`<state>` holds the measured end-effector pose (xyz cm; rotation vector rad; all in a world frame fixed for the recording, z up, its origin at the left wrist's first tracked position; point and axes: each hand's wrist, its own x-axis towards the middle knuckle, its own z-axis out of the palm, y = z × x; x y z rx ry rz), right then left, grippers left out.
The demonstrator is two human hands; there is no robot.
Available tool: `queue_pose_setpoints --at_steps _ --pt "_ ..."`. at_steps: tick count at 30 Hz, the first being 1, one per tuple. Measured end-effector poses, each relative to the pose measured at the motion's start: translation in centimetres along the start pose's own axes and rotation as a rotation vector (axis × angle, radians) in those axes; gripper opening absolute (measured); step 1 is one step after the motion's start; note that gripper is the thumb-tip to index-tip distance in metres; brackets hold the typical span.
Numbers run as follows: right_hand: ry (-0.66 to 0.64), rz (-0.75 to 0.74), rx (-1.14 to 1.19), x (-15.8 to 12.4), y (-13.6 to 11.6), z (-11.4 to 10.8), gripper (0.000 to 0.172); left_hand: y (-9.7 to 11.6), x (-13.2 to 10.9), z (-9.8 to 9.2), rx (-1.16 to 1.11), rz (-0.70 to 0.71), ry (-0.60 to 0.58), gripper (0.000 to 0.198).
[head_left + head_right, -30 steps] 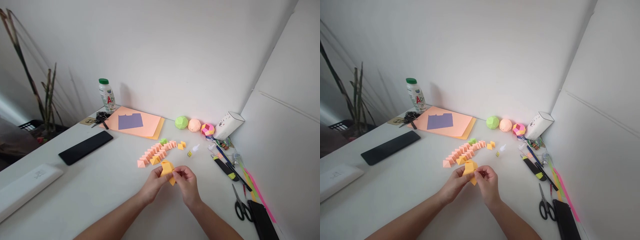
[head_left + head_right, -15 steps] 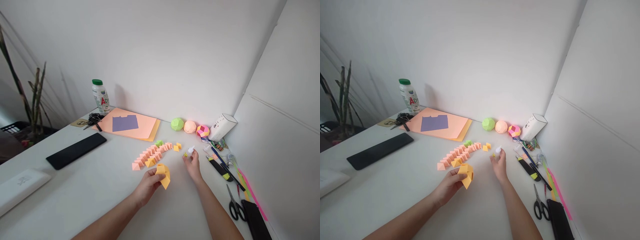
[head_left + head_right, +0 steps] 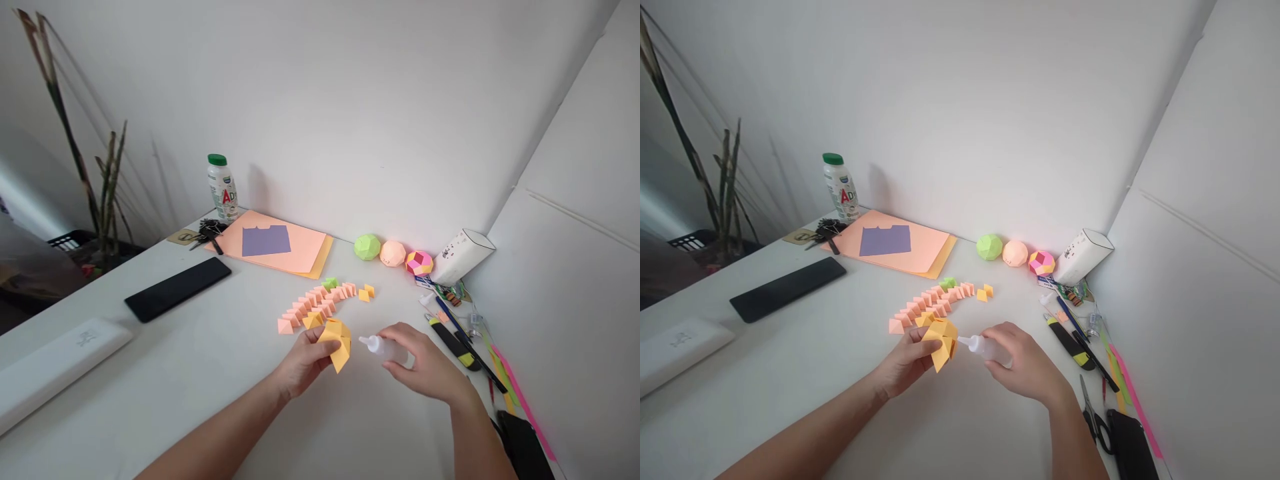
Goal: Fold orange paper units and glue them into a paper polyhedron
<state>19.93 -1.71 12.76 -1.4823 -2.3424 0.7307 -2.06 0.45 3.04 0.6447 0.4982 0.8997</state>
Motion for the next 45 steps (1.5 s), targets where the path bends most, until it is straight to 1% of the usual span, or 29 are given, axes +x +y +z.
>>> queue_pose_setpoints --at_steps 4,7,19,31,38,45 --pt "-0.047 -0.016 -0.065 0.1 -0.2 0.6 0.036 0.0 -0.1 0.1 -0.004 0.012 -0.060 0.011" --pt "-0.065 -0.019 -0.083 0.2 -0.2 0.8 0.037 0.0 0.0 0.1 -0.002 0.016 -0.076 0.012" --pt "-0.093 -0.006 -0.103 0.6 -0.5 1.3 0.036 -0.1 -0.1 0.0 0.004 0.006 -0.091 0.013" --pt "-0.112 0.067 -0.035 0.7 -0.2 1.6 0.033 -0.1 -0.1 0.1 -0.005 -0.009 -0.098 0.012" --pt "-0.119 0.120 -0.013 0.8 -0.4 1.6 0.025 -0.1 -0.1 0.1 -0.019 -0.010 -0.105 0.012" --pt "-0.132 0.136 -0.043 0.9 -0.6 2.0 0.023 -0.2 -0.1 -0.1 -0.026 -0.015 -0.072 0.011"
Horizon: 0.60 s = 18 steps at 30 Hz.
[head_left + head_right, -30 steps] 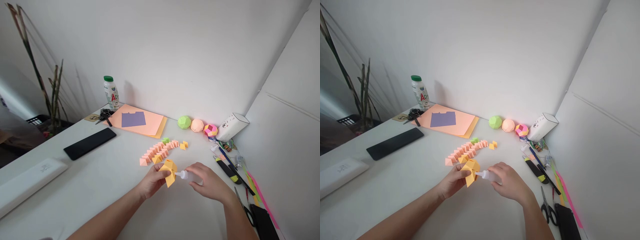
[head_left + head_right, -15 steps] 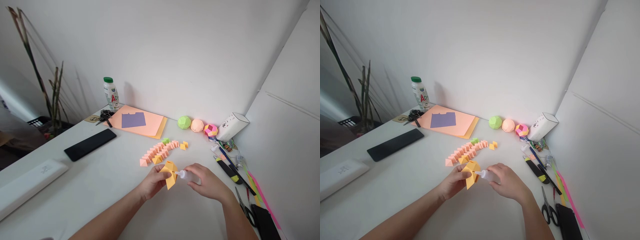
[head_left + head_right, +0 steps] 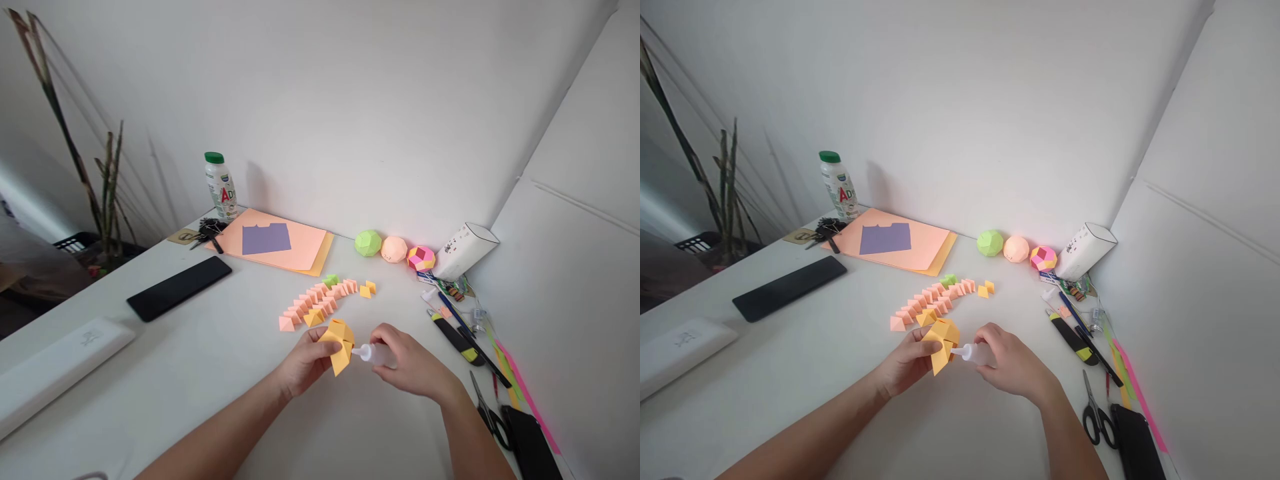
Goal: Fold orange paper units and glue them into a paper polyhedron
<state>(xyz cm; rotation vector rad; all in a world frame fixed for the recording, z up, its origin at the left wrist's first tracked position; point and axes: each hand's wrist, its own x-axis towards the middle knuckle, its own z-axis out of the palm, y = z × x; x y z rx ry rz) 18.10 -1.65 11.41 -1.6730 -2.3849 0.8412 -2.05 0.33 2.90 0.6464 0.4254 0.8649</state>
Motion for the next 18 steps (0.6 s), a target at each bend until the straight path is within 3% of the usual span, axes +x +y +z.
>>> queue_pose_setpoints --at_steps 18 --pt "-0.049 -0.023 0.021 0.13 0.22 0.13 0.028 0.04 0.04 0.03 -0.028 -0.011 0.012 0.010"
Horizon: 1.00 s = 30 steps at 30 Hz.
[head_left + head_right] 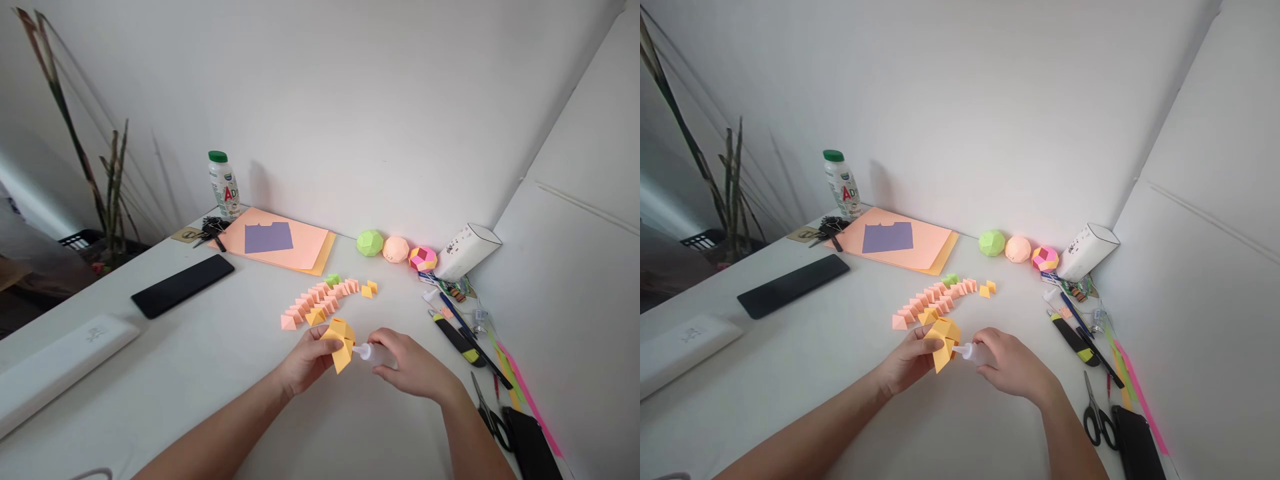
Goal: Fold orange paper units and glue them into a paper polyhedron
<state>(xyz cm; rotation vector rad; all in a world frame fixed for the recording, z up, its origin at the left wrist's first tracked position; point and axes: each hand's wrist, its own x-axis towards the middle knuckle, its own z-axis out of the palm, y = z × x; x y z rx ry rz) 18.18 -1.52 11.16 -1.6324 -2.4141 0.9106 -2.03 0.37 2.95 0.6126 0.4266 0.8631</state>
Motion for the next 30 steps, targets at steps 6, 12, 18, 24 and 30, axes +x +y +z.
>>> queue_pose_setpoints --at_steps 6,12,18,24,30 --pt "-0.011 -0.001 -0.001 0.05 0.10 0.04 0.028 -0.13 -0.03 -0.10 0.010 -0.010 0.006 0.011" --pt "-0.012 -0.003 -0.004 0.01 0.18 0.07 0.030 -0.14 -0.03 -0.11 0.007 -0.008 0.004 0.010" --pt "-0.014 -0.002 -0.009 -0.07 -0.03 -0.05 0.029 -0.10 0.01 -0.13 0.008 -0.004 -0.007 0.008" --pt "-0.018 0.003 -0.014 -0.07 0.07 0.01 0.030 -0.10 0.01 -0.10 0.000 -0.006 0.000 0.009" --pt "-0.039 0.012 -0.022 -0.09 -0.06 -0.08 0.030 -0.17 0.01 -0.18 0.003 -0.001 -0.003 0.009"
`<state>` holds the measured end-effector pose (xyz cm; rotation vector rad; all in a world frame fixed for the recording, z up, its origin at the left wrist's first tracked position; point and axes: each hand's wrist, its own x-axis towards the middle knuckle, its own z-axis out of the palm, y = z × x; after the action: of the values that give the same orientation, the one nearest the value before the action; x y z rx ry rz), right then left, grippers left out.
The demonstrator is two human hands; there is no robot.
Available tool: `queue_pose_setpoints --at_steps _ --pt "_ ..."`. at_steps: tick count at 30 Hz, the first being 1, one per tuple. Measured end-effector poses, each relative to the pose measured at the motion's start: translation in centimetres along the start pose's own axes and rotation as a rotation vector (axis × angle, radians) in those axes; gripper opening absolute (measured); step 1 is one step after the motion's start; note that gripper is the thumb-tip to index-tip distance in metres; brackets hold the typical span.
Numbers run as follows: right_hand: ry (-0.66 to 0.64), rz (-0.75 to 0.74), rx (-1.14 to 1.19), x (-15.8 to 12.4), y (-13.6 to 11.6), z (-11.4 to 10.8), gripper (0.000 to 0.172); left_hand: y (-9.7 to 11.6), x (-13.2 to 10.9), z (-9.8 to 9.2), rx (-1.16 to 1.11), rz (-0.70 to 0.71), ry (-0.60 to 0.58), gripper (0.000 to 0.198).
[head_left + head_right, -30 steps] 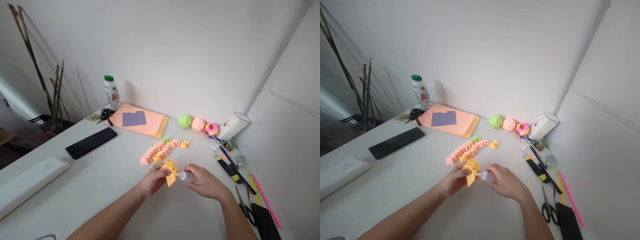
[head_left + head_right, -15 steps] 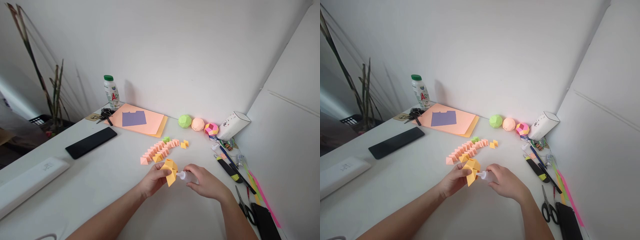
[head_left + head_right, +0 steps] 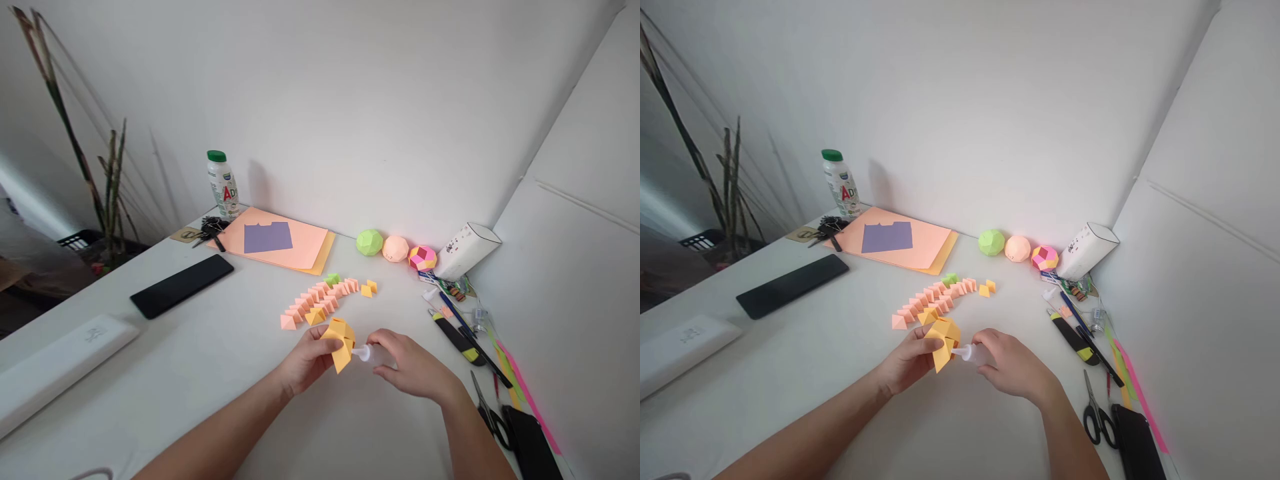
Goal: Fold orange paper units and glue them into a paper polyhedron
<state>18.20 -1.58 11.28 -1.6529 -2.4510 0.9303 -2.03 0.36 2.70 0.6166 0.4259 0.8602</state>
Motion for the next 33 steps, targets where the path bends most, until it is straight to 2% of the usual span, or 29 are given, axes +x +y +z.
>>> queue_pose_setpoints --at_steps 23,33 --pt "-0.005 -0.009 -0.006 -0.02 0.21 0.05 0.031 0.03 0.05 0.04 -0.011 0.004 -0.016 0.008" --pt "0.015 -0.035 0.003 -0.18 0.20 -0.09 0.030 0.00 0.07 0.05 -0.003 -0.007 0.017 0.009"
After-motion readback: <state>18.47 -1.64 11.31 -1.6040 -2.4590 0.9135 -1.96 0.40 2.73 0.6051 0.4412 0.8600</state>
